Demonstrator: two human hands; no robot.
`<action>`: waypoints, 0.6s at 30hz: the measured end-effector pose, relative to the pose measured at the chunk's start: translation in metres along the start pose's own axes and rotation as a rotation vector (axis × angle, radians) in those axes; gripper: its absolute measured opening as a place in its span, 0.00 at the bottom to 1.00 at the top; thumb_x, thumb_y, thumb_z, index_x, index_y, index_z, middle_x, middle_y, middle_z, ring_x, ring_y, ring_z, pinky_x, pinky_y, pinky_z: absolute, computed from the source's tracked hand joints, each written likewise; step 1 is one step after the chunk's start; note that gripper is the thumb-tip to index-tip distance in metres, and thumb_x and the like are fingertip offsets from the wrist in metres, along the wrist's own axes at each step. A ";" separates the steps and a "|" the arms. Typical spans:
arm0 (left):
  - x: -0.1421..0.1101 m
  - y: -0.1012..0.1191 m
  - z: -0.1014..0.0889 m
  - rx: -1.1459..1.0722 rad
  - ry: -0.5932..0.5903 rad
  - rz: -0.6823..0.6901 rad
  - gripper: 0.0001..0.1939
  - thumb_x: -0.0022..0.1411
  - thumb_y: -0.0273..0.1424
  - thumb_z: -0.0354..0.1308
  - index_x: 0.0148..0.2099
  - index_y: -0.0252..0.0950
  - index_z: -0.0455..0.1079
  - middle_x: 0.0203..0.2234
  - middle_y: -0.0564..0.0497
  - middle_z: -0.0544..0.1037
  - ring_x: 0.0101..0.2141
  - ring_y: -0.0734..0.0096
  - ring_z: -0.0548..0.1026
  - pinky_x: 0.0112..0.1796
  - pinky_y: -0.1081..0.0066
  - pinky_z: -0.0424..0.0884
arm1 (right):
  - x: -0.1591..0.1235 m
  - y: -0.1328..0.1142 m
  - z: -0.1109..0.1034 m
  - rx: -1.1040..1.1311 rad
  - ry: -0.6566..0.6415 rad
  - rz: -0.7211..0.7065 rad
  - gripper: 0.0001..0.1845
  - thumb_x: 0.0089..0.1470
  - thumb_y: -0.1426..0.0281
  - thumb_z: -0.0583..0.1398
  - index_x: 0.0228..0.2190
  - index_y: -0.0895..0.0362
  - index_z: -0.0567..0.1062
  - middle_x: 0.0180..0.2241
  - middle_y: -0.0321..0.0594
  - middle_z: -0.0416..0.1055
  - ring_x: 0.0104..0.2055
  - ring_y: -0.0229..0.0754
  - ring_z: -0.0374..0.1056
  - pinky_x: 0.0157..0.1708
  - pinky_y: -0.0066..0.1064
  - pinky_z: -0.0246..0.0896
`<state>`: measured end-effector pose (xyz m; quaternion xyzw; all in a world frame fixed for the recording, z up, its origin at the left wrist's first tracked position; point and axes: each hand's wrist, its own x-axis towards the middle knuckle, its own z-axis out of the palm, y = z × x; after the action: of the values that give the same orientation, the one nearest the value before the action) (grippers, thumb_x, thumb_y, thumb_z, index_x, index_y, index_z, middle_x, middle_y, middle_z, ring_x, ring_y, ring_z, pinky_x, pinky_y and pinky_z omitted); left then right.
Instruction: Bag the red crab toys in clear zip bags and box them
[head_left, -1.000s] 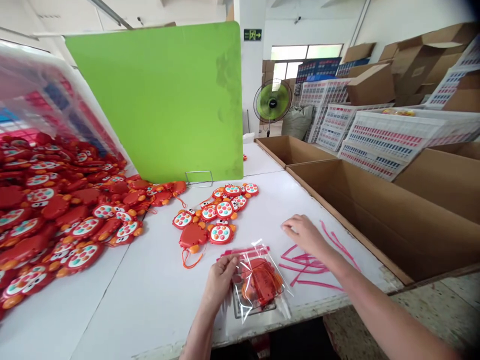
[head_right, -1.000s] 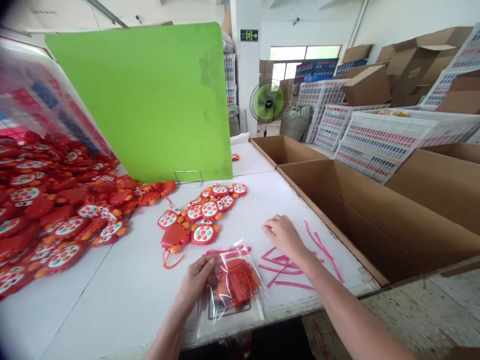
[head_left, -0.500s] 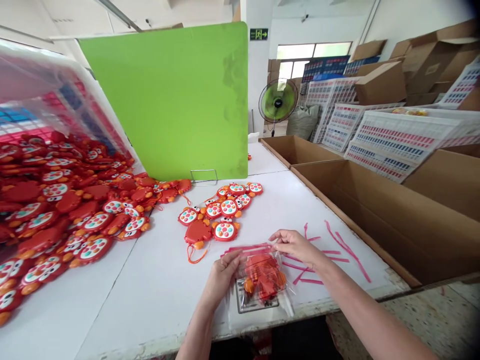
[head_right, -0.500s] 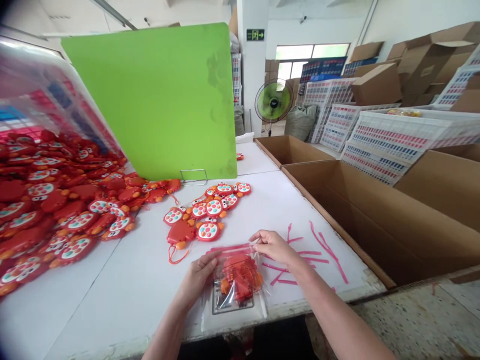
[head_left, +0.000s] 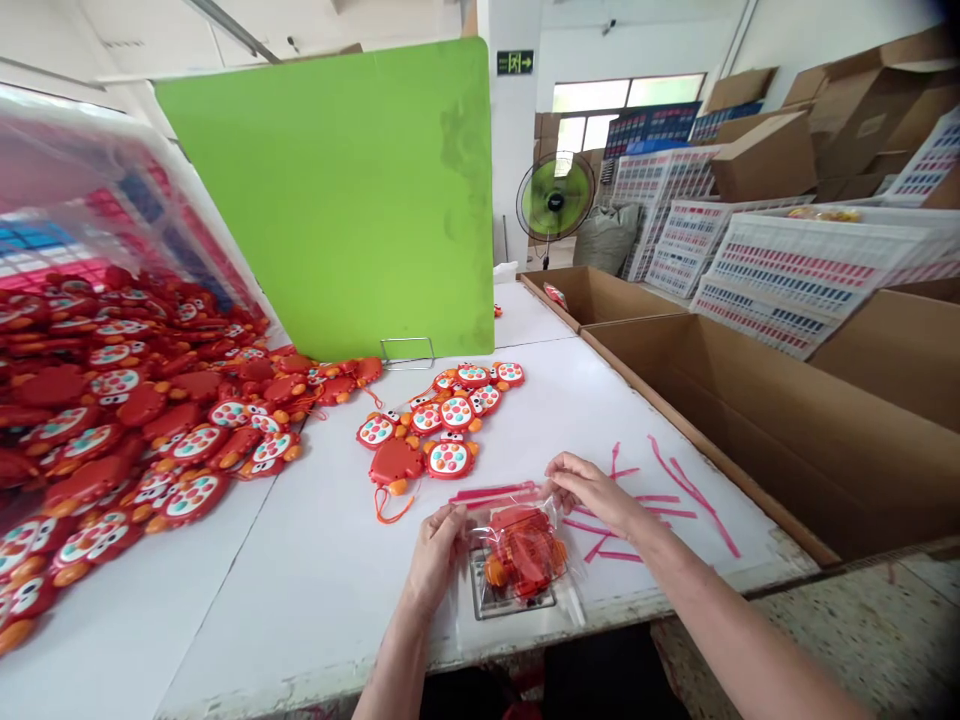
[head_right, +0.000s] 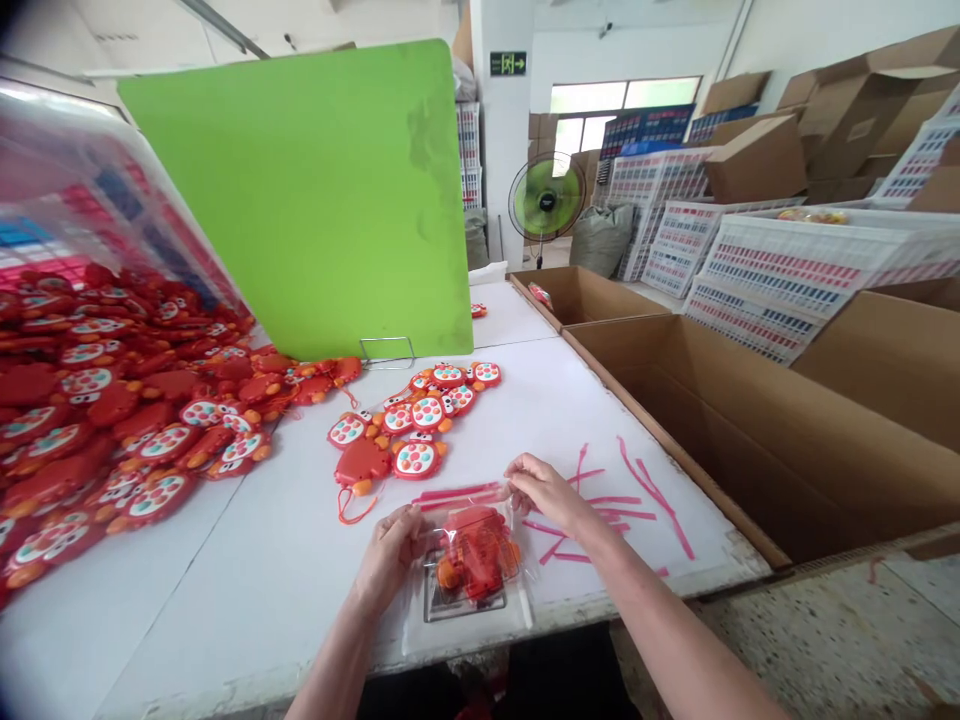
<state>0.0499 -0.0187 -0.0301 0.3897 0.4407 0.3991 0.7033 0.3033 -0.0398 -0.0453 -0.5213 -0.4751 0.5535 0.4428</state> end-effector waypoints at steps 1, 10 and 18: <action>-0.001 -0.001 0.001 0.006 0.002 -0.006 0.23 0.48 0.43 0.68 0.22 0.36 0.59 0.18 0.57 0.67 0.23 0.74 0.68 0.31 0.71 0.69 | 0.000 0.001 0.002 -0.016 0.004 0.012 0.16 0.56 0.55 0.57 0.32 0.55 0.70 0.27 0.34 0.70 0.26 0.38 0.64 0.27 0.29 0.58; 0.002 -0.007 0.000 0.026 -0.017 0.100 0.26 0.47 0.37 0.72 0.25 0.37 0.53 0.15 0.62 0.63 0.19 0.83 0.61 0.22 0.81 0.57 | 0.000 0.005 0.018 -0.150 -0.072 -0.016 0.26 0.52 0.46 0.60 0.22 0.56 0.66 0.19 0.31 0.61 0.21 0.35 0.57 0.21 0.26 0.49; 0.009 -0.010 -0.001 0.181 0.061 0.042 0.35 0.45 0.47 0.71 0.50 0.36 0.63 0.24 0.53 0.77 0.29 0.66 0.77 0.33 0.68 0.73 | -0.009 -0.009 -0.023 0.079 0.289 -0.076 0.22 0.47 0.49 0.65 0.28 0.57 0.73 0.27 0.38 0.72 0.26 0.42 0.69 0.27 0.33 0.67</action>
<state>0.0538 -0.0141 -0.0421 0.4485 0.4880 0.3839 0.6429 0.3269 -0.0463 -0.0353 -0.5594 -0.4035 0.4738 0.5475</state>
